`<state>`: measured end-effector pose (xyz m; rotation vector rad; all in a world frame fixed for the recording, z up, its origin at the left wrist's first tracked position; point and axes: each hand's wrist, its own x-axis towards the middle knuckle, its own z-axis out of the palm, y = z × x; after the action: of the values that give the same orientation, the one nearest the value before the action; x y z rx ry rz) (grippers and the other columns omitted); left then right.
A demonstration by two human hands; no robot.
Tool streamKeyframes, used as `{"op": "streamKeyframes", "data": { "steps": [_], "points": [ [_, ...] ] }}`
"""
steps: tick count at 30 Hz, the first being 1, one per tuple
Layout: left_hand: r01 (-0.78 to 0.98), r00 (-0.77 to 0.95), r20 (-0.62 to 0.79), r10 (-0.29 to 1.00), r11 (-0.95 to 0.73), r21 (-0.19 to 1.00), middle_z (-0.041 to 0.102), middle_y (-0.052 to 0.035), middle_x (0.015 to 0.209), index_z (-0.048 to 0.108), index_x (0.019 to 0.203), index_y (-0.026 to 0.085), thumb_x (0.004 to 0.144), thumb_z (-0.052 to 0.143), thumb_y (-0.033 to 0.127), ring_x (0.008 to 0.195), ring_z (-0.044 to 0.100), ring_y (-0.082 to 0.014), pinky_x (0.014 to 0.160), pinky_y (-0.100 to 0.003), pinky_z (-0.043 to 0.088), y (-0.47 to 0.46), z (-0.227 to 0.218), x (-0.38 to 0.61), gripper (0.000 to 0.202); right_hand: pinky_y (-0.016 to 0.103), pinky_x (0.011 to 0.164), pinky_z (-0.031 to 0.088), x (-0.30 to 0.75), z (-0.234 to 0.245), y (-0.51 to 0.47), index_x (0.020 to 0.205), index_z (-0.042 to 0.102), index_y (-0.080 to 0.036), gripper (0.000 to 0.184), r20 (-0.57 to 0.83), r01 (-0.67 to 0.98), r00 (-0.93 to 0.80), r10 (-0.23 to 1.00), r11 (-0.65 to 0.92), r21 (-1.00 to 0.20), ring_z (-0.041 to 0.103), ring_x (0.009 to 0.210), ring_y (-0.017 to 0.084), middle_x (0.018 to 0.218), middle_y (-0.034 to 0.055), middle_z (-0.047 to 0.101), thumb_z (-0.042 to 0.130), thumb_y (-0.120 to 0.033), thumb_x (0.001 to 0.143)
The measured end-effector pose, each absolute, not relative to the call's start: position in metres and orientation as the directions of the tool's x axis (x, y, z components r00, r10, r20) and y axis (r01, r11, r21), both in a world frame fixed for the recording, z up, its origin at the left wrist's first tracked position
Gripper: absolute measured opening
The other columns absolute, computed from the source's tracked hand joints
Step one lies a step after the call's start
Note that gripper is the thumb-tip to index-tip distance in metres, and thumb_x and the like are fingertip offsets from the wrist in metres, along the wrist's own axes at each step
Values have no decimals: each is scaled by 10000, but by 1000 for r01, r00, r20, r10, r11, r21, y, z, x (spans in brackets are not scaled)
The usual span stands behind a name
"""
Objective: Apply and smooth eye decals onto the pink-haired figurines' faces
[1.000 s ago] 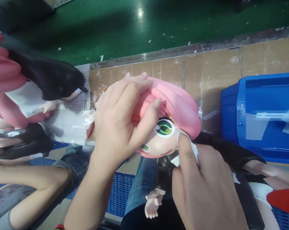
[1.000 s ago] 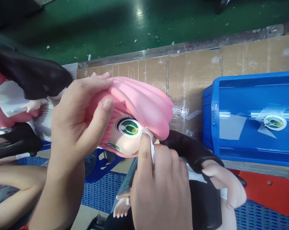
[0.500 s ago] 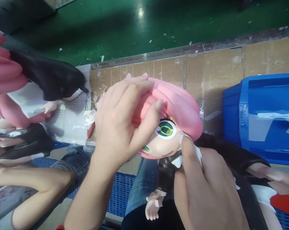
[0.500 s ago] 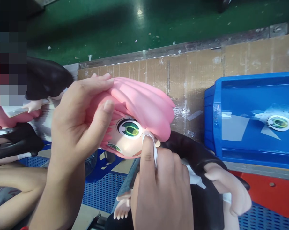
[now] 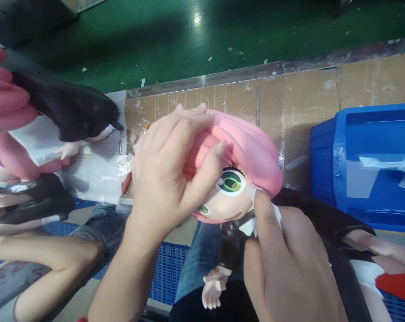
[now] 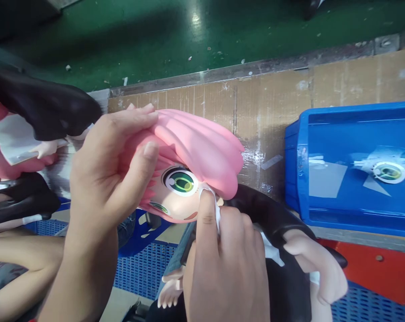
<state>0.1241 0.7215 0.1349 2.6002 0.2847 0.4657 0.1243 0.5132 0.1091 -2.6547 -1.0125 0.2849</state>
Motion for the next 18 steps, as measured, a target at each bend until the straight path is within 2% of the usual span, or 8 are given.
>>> {"op": "streamKeyframes", "data": {
  "steps": [3, 7, 11, 18],
  "points": [
    [108, 921, 278, 272, -866, 487, 689, -48, 1276, 640, 1177, 277, 1007, 541, 350, 1230, 629, -276, 1113, -490, 493, 722, 134, 124, 210, 502, 730, 537, 125, 110, 514, 1563, 283, -183, 654, -91, 615, 732, 676, -711, -342, 558, 960, 343, 1046, 155, 543, 390, -216, 920],
    [105, 919, 286, 269, -871, 480, 690, -55, 1273, 640, 1169, 267, 1005, 544, 339, 1233, 629, -281, 1109, -492, 493, 722, 134, 124, 202, 497, 697, 533, 125, 108, 515, 1571, 278, -192, 660, -96, 605, 737, 669, -717, -346, 555, 910, 335, 1014, 148, 530, 385, -231, 921],
    [102, 921, 288, 264, -873, 477, 694, -50, 1270, 637, 1169, 273, 1008, 543, 331, 1230, 634, -266, 1108, -480, 494, 722, 134, 124, 195, 527, 763, 541, 124, 108, 514, 1577, 258, -204, 669, -79, 613, 729, 680, -700, -366, 563, 1007, 361, 1102, 165, 551, 390, -246, 922],
    [70, 916, 322, 241, -884, 463, 705, -107, 1242, 654, 1159, 183, 987, 578, 298, 1206, 649, -269, 1091, -481, 505, 722, 133, 125, 221, 484, 699, 531, 125, 111, 516, 1557, 298, -171, 647, -74, 620, 721, 689, -690, -374, 570, 927, 339, 1021, 147, 562, 390, -221, 918]
  ]
}}
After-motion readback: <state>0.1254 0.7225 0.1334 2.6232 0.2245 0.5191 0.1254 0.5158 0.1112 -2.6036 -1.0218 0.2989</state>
